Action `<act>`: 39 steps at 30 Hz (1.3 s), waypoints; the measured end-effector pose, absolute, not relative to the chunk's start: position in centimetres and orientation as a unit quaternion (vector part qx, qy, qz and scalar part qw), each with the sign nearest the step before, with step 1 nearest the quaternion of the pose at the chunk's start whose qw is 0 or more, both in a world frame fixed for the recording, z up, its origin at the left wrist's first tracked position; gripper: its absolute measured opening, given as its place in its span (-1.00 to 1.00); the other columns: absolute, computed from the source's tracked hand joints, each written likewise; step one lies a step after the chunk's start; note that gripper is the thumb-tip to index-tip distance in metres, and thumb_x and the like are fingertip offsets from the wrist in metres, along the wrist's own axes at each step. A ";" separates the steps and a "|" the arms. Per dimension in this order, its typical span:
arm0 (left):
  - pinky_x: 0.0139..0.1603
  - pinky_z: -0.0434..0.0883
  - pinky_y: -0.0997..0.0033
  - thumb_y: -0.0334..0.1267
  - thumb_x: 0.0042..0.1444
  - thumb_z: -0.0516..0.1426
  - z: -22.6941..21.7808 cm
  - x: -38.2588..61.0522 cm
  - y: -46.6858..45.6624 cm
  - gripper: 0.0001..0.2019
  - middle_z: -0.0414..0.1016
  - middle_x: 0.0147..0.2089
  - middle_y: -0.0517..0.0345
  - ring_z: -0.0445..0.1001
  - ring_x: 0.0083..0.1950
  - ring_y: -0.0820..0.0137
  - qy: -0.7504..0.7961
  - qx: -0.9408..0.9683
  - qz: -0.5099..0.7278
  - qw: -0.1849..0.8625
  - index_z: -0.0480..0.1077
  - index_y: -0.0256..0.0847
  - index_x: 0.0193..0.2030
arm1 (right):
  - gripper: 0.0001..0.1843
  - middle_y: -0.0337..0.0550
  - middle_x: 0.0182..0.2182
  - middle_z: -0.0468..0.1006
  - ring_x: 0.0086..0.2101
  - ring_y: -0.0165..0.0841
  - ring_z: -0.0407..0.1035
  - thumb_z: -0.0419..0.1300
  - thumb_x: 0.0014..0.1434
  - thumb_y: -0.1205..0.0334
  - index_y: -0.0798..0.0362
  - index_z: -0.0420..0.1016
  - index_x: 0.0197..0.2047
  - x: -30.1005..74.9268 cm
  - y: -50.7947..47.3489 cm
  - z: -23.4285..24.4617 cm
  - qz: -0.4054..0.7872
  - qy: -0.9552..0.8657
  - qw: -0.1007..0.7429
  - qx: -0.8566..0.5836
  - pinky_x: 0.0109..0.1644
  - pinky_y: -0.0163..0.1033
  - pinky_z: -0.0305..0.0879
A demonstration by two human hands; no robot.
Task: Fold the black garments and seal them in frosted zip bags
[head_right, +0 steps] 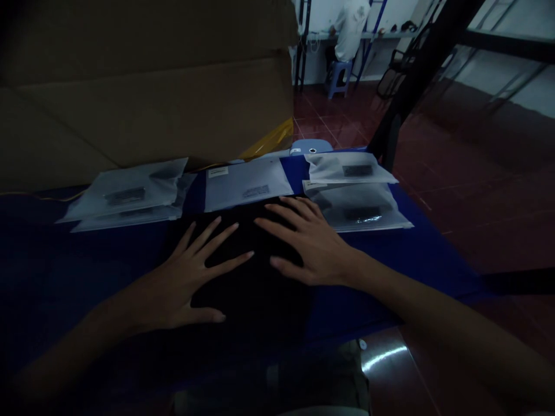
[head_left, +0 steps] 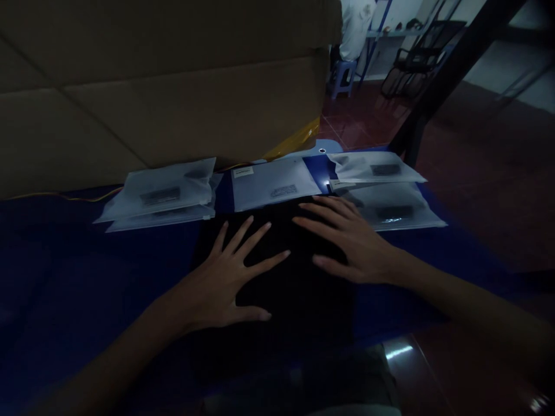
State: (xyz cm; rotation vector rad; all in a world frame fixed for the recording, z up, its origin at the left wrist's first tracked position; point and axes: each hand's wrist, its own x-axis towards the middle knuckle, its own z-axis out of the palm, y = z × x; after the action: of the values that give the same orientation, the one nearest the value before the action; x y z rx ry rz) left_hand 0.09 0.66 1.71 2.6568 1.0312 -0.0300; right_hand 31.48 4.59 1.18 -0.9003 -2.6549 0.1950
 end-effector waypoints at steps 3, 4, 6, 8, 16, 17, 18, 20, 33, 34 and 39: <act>0.37 -0.30 -0.77 0.50 0.14 0.13 1.5 -0.1 0.8 -0.01 -0.42 0.67 -0.05 -0.38 0.61 -0.40 0.353 0.925 -0.006 0.141 -0.14 0.27 0.59 | -0.13 -0.01 0.58 -0.15 0.51 0.23 -0.30 0.16 0.36 -0.30 -0.22 -0.02 0.58 31.0 4.0 0.6 0.099 -0.949 0.098 -0.283 0.46 0.54 -0.16; 0.37 -0.31 -0.78 0.51 0.12 0.14 1.5 -0.3 0.8 0.01 -0.42 0.67 -0.04 -0.35 0.61 -0.40 0.353 0.925 -0.006 0.139 -0.15 0.27 0.59 | -0.13 -0.01 0.58 -0.20 0.51 0.25 -0.33 0.15 0.36 -0.31 -0.23 -0.03 0.58 31.0 4.0 0.4 0.105 -0.950 0.080 -0.281 0.45 0.55 -0.17; 0.36 -0.33 -0.79 0.53 0.09 0.13 1.6 -0.7 0.9 0.04 -0.44 0.67 -0.03 -0.32 0.61 -0.40 0.356 0.925 -0.012 0.134 -0.19 0.28 0.59 | -0.13 -0.02 0.59 -0.23 0.51 0.25 -0.35 0.12 0.37 -0.33 -0.22 -0.03 0.58 31.2 4.3 0.1 0.115 -0.950 0.060 -0.285 0.46 0.53 -0.17; 0.35 -0.32 -0.80 0.55 0.09 0.12 1.7 -1.1 0.9 0.06 -0.48 0.67 -0.02 -0.33 0.61 -0.40 0.358 0.924 -0.021 0.131 -0.24 0.28 0.60 | -0.13 -0.04 0.59 -0.26 0.51 0.23 -0.37 0.11 0.38 -0.33 -0.22 -0.06 0.59 31.4 4.6 -0.1 0.121 -0.948 0.052 -0.289 0.48 0.49 -0.19; 0.36 -0.31 -0.79 0.51 0.14 0.11 1.7 -0.8 1.0 0.02 -0.51 0.67 0.00 -0.35 0.62 -0.39 0.373 0.917 -0.024 0.137 -0.25 0.28 0.60 | -0.12 -0.11 0.59 -0.31 0.52 0.19 -0.40 0.11 0.38 -0.33 -0.25 -0.11 0.59 31.8 5.2 -0.1 0.135 -0.948 0.049 -0.285 0.50 0.46 -0.22; 0.36 -0.31 -0.79 0.51 0.14 0.11 1.7 -0.8 1.1 0.02 -0.51 0.67 0.00 -0.35 0.62 -0.39 0.373 0.917 -0.024 0.139 -0.25 0.28 0.60 | -0.12 -0.10 0.59 -0.32 0.52 0.18 -0.41 0.10 0.38 -0.33 -0.25 -0.11 0.59 31.8 5.2 -0.1 0.136 -0.948 0.048 -0.285 0.50 0.46 -0.22; 0.36 -0.31 -0.79 0.51 0.14 0.12 1.8 -0.8 1.1 0.02 -0.50 0.67 -0.01 -0.35 0.62 -0.39 0.373 0.917 -0.024 0.141 -0.24 0.27 0.60 | -0.12 -0.10 0.59 -0.33 0.52 0.18 -0.42 0.10 0.39 -0.33 -0.25 -0.12 0.59 31.8 5.2 -0.1 0.137 -0.948 0.048 -0.284 0.50 0.46 -0.23; 0.35 -0.32 -0.79 0.51 0.14 0.12 2.0 -0.8 1.1 0.03 -0.50 0.67 -0.03 -0.35 0.62 -0.39 0.371 0.917 -0.024 0.145 -0.24 0.26 0.60 | -0.12 -0.10 0.59 -0.34 0.52 0.18 -0.42 0.09 0.39 -0.34 -0.26 -0.14 0.59 31.8 5.3 -0.2 0.140 -0.948 0.047 -0.283 0.50 0.46 -0.23; 0.26 -0.25 -0.89 0.48 0.05 0.22 2.7 -1.1 0.7 0.02 -0.69 0.65 0.07 -0.42 0.57 -0.57 0.322 0.933 -0.026 0.161 -0.15 0.42 0.56 | -0.28 -0.12 0.59 -0.29 0.53 0.09 -0.42 -0.01 0.49 -0.22 -0.24 -0.06 0.58 31.9 5.3 0.3 0.149 -0.942 0.041 -0.297 0.52 0.41 -0.21; 0.26 -0.24 -0.90 0.49 0.05 0.22 2.8 -1.1 0.6 0.01 -0.70 0.65 0.10 -0.42 0.57 -0.58 0.321 0.933 -0.026 0.163 -0.14 0.44 0.55 | -0.27 -0.11 0.59 -0.30 0.53 0.10 -0.42 -0.01 0.48 -0.23 -0.23 -0.07 0.58 31.9 5.3 0.3 0.149 -0.942 0.039 -0.297 0.52 0.42 -0.21; 0.28 -0.19 -0.88 0.51 0.05 0.20 2.8 -1.0 0.3 -0.01 -0.68 0.66 0.13 -0.40 0.57 -0.56 0.331 0.928 -0.026 0.167 -0.12 0.45 0.55 | -0.21 -0.08 0.59 -0.29 0.52 0.13 -0.40 0.02 0.46 -0.26 -0.18 -0.09 0.59 32.0 5.3 0.5 0.148 -0.943 0.035 -0.295 0.50 0.45 -0.19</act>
State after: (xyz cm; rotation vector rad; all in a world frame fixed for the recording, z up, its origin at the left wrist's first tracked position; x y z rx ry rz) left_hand -1.01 0.34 2.84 2.6413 0.9433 -0.0747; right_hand 32.01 5.34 0.47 -0.9056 -2.8997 0.4556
